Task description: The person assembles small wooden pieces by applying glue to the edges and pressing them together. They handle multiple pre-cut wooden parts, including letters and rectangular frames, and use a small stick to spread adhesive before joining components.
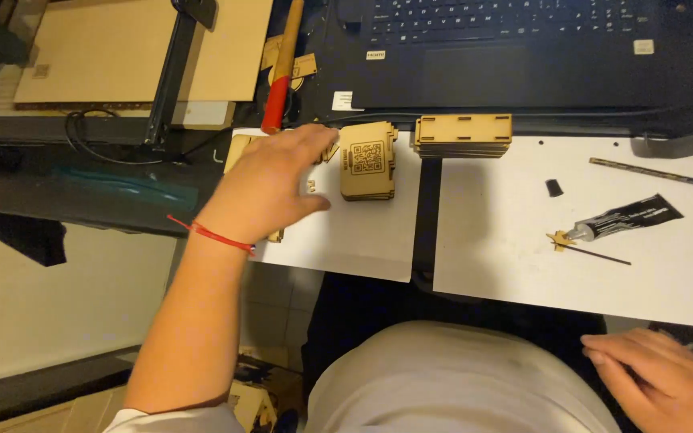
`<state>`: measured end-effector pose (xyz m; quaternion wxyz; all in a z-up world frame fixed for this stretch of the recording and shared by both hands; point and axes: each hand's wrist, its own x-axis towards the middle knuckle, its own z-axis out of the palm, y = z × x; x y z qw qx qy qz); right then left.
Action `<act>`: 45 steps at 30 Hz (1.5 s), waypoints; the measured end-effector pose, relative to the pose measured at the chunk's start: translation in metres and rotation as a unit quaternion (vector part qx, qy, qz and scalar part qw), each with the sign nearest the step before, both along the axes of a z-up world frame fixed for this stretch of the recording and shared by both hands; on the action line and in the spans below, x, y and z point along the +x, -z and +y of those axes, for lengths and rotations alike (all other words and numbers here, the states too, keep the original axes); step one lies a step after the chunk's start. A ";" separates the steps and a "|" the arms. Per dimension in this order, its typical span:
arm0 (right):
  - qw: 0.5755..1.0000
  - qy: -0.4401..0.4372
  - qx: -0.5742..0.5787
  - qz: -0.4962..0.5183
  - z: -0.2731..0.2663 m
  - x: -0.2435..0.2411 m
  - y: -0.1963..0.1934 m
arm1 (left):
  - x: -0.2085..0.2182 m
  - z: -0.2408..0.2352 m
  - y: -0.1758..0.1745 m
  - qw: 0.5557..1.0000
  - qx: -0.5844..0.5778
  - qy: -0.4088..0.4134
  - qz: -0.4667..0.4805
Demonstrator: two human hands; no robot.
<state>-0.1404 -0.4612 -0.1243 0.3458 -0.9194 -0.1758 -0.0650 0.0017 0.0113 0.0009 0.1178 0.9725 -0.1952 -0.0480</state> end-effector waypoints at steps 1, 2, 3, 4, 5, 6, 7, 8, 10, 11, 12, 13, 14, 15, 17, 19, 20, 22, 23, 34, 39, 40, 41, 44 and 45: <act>1.000 0.005 -0.006 0.013 -0.004 -0.003 0.017 | 0.000 0.007 -0.001 1.000 0.013 0.009 -0.011; 1.000 0.002 -0.002 0.016 -0.014 -0.009 0.036 | -0.004 0.013 -0.003 1.000 0.017 0.005 -0.009; 0.998 0.034 -0.004 0.052 -0.022 -0.012 0.055 | -0.009 0.021 -0.007 0.999 0.003 -0.004 -0.047; 0.994 0.066 -0.007 0.088 -0.028 -0.015 0.076 | -0.015 0.029 -0.010 0.996 -0.011 -0.013 -0.085; 0.994 0.059 -0.001 0.092 -0.037 -0.018 0.099 | -0.022 0.039 -0.013 0.997 -0.003 -0.019 -0.081; 0.987 0.088 -0.029 0.132 -0.046 -0.021 0.123 | -0.030 0.048 -0.016 0.995 -0.008 -0.051 -0.083; 0.977 0.120 -0.059 0.168 -0.056 -0.024 0.145 | -0.036 0.057 -0.019 0.993 -0.015 -0.081 -0.087; 0.977 0.114 -0.055 0.171 -0.060 -0.026 0.167 | -0.044 0.065 -0.014 0.993 -0.009 -0.086 -0.086; 0.956 0.093 -0.037 0.277 -0.071 -0.031 0.208 | -0.058 0.080 -0.007 0.988 0.005 -0.129 -0.085; 0.956 0.090 -0.035 0.278 -0.065 -0.031 0.206 | -0.061 0.086 0.001 0.988 0.009 -0.131 -0.084; 0.953 0.109 -0.034 0.279 -0.059 -0.031 0.204 | -0.065 0.092 0.009 0.991 0.035 -0.124 -0.038; 0.951 0.128 -0.033 0.280 -0.053 -0.031 0.202 | -0.068 0.098 0.016 0.991 0.061 -0.117 0.008; 0.951 0.127 -0.031 0.280 -0.049 -0.026 0.197 | -0.068 0.100 0.018 0.991 0.063 -0.118 0.007; 0.944 0.131 -0.018 0.303 -0.046 -0.023 0.191 | -0.069 0.100 0.020 0.990 0.072 -0.118 0.023; 0.936 0.136 -0.006 0.326 -0.045 -0.021 0.192 | -0.068 0.101 0.024 0.989 0.081 -0.116 0.039; 0.941 0.135 0.008 0.310 -0.052 -0.023 0.205 | -0.062 0.098 0.027 0.986 0.104 -0.113 0.065; 0.941 0.143 0.006 0.308 -0.044 -0.019 0.205 | -0.070 0.110 0.029 0.987 0.099 -0.106 0.063; 0.952 0.096 -0.007 0.292 -0.048 -0.023 0.199 | -0.060 0.119 0.046 0.994 0.092 -0.054 0.015; 0.951 0.119 -0.014 0.286 -0.047 -0.023 0.195 | -0.058 0.119 0.050 0.996 0.078 -0.035 0.009; 0.975 0.100 -0.021 0.199 -0.032 -0.016 0.159 | -0.056 0.107 0.038 0.965 0.038 -0.223 0.137; 0.976 0.083 -0.010 0.200 -0.032 -0.013 0.161 | -0.072 0.071 -0.003 0.961 0.028 -0.262 0.085; 0.975 0.082 -0.008 0.208 -0.032 -0.012 0.161 | -0.077 0.063 -0.010 0.963 0.002 -0.264 0.049; 0.974 0.085 -0.011 0.211 -0.029 -0.011 0.156 | -0.076 0.038 -0.014 0.964 0.001 -0.261 0.054; 0.970 0.090 -0.029 0.225 -0.023 -0.010 0.147 | -0.075 -0.035 -0.013 0.985 -0.066 -0.161 0.009; 0.969 0.095 -0.036 0.224 -0.021 -0.008 0.148 | -0.070 -0.059 -0.006 0.994 -0.101 -0.047 -0.014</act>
